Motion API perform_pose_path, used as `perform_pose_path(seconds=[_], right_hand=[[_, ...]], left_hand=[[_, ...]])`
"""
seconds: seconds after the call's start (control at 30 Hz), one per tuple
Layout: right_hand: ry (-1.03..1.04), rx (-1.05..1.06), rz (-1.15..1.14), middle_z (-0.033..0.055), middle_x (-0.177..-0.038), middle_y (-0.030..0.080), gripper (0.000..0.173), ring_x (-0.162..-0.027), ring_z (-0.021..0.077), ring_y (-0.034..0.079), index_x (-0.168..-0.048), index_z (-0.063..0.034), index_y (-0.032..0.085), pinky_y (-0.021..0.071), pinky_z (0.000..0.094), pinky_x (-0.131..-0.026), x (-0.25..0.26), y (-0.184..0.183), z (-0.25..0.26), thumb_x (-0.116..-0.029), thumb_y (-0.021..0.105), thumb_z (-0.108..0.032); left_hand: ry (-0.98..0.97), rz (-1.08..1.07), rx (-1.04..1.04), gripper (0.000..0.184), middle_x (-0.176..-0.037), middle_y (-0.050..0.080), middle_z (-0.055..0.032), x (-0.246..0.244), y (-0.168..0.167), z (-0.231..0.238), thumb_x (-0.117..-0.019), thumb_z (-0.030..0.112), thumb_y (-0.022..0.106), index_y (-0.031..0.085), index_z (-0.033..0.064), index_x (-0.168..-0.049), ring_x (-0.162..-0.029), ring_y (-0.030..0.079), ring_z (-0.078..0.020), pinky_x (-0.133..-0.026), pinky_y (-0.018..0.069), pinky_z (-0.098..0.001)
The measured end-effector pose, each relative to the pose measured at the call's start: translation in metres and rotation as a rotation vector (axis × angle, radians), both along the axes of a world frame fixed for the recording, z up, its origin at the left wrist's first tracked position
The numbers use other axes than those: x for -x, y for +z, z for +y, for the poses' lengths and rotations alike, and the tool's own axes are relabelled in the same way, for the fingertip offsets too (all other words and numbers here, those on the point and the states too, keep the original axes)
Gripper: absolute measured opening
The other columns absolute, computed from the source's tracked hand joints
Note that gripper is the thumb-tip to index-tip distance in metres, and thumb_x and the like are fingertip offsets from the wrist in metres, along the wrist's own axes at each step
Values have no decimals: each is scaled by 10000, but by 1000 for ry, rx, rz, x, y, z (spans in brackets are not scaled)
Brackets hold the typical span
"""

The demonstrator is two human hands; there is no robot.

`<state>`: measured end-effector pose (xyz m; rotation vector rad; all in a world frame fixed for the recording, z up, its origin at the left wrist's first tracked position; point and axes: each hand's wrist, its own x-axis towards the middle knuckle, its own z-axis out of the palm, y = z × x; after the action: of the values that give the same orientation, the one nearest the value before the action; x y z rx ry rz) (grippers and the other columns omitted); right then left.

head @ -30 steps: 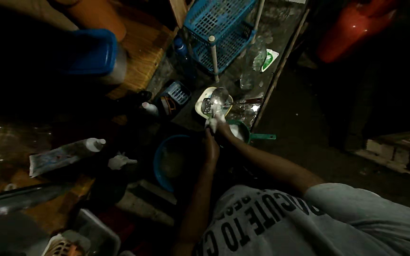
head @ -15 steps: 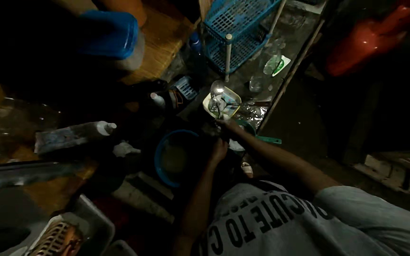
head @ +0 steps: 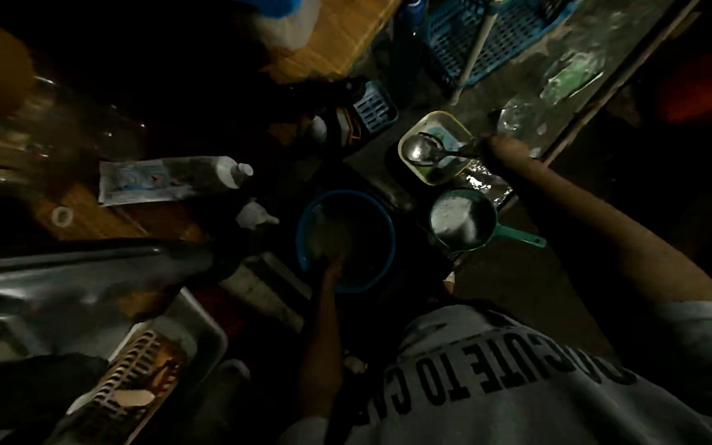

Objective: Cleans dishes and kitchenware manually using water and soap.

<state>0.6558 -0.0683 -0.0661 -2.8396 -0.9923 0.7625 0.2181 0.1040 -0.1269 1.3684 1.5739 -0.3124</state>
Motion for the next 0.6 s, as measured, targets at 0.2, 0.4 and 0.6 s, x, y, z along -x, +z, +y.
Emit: perform_pose_path(seconds=[0.2,0.4,0.6], right_hand=[[-67,-294,62,351,-1339,561,549,-1214,549,571,-1452,40,464,449,699,-1000,27,49,-22,-958,673,-81],[117,-200,265,290,-1477,475,578,-1320,502,501,-1462,-45,515,445,657,-1046,101,42,-49,-940,738,-152],[211,-19,246,254,-1520,419,655,-1354,528,425,-1443,-120,555,499,678,-934,136,-43,-58,-851,828,-197]], left_hand=[[645,-114,41,576,-1512,443,-253,16,-38,14,-1053,313,563,385,16,-1514,-1352,487,-406,-1027,479,-615],[381,-187,-37,455,-1511,406,-328,3,-31,-13,-1128,161,354,342,-113,-1492,-1340,492,-405,-1044,475,-499],[691,-349,-107,446,-1407,508,-287,-21,-64,4,-1080,159,479,410,-71,-1456,-1207,569,-358,-975,521,-482]])
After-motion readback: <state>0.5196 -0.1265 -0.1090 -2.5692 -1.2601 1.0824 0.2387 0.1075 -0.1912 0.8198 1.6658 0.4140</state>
